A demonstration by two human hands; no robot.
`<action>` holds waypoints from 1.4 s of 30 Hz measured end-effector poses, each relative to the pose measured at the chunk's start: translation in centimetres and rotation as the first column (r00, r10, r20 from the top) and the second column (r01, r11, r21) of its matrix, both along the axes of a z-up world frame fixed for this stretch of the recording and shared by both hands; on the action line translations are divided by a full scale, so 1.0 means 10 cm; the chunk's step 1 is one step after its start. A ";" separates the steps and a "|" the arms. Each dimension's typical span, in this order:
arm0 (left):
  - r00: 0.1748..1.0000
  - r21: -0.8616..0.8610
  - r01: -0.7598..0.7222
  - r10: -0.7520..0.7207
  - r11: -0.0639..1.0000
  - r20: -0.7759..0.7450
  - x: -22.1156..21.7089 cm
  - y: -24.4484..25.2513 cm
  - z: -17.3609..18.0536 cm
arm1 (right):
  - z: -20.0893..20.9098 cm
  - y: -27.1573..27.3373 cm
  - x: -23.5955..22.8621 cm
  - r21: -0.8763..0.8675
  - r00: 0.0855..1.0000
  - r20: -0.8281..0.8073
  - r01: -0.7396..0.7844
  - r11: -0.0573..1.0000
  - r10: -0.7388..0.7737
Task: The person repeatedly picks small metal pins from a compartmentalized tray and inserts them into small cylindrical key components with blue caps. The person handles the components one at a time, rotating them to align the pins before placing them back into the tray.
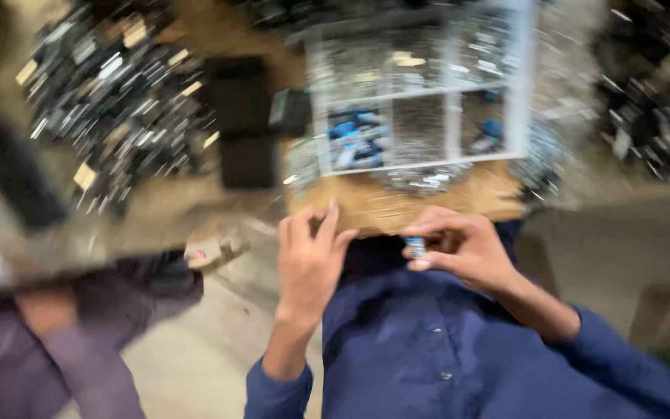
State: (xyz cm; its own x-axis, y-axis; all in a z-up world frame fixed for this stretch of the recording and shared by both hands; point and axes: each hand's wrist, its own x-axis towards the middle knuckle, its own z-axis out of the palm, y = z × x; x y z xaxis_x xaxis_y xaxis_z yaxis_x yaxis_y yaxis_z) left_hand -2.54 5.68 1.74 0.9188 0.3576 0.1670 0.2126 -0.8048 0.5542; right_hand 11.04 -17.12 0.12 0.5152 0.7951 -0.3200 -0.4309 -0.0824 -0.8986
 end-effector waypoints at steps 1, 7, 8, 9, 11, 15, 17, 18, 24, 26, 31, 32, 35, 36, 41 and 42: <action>0.996 -0.041 0.058 -0.056 0.997 0.064 0.02 0.02 -0.04 | -0.03 0.01 0.04 0.019 1.000 0.010 -0.012 1.000 0.011; 0.985 -0.293 0.056 -0.006 0.955 0.171 0.22 -0.03 0.08 | 0.04 0.07 0.12 0.101 0.963 -0.258 0.106 0.989 -0.077; 0.984 -0.228 0.034 0.007 0.973 0.178 0.27 -0.08 0.11 | 0.04 0.06 0.13 0.103 0.937 -0.337 0.133 0.986 -0.091; 0.982 -0.163 0.012 0.019 0.987 0.186 0.31 -0.12 0.14 | 0.03 0.05 0.14 0.097 0.951 -0.287 0.153 0.984 -0.119; 0.987 -0.159 0.016 0.011 0.987 0.163 0.33 -0.23 0.22 | -0.02 0.01 0.15 0.100 0.970 -0.193 0.172 0.980 -0.150; 0.962 -0.387 0.199 -0.106 0.900 0.250 0.46 -0.47 0.27 | -0.09 -0.14 0.19 0.034 0.989 -0.037 0.144 0.989 -0.142; 0.963 -0.520 0.219 -0.099 0.825 0.249 0.52 -0.62 0.19 | -0.16 -0.22 0.13 0.065 0.977 -0.086 0.198 0.978 -0.193; 0.961 -0.581 0.236 -0.097 0.779 0.260 0.58 -0.68 0.14 | -0.20 -0.24 0.12 0.090 0.972 -0.103 0.221 0.971 -0.212; 0.969 -0.600 0.188 -0.049 0.777 0.240 0.65 -0.87 0.02 | -0.30 -0.41 -0.02 0.130 0.949 -0.168 0.290 0.948 -0.268; 0.946 -0.435 0.286 -0.178 0.854 0.272 0.61 -0.83 0.03 | -0.29 -0.41 -0.06 0.113 0.955 -0.156 0.269 0.957 -0.250; 0.948 -0.576 0.315 -0.282 0.754 0.148 0.34 -0.62 0.00 | -0.30 -0.34 -0.14 0.137 0.961 -0.221 0.199 0.970 -0.166; 0.962 -0.733 0.255 -0.242 0.630 0.127 0.31 -0.60 -0.01 | -0.30 -0.34 -0.14 0.156 0.953 -0.280 0.168 0.973 -0.120; 0.979 -0.822 0.158 -0.195 0.547 0.059 0.27 -0.60 0.00 | -0.34 -0.39 -0.08 0.277 0.972 -0.215 -0.037 0.960 0.100; 0.983 -0.799 0.140 -0.179 0.584 0.042 0.28 -0.63 0.01 | -0.36 -0.41 -0.07 0.237 0.977 -0.207 -0.009 0.971 0.060; 0.990 -0.192 0.106 -0.121 0.976 -0.066 0.46 -0.68 0.05 | -0.39 -0.49 -0.06 0.106 0.959 -0.218 0.207 0.973 -0.180; 0.990 0.109 0.114 -0.103 0.988 -0.097 0.50 -0.70 0.02 | -0.38 -0.53 -0.07 0.109 0.957 -0.219 0.220 0.969 -0.192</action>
State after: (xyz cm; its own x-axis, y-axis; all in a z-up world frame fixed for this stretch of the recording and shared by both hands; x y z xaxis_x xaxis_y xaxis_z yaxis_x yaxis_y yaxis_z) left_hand 2.47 -1.37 1.92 0.9643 0.2385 0.1153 0.1658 -0.8826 0.4399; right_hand 10.36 -22.38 -3.67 0.6063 0.7207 -0.3362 -0.6024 0.1402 -0.7858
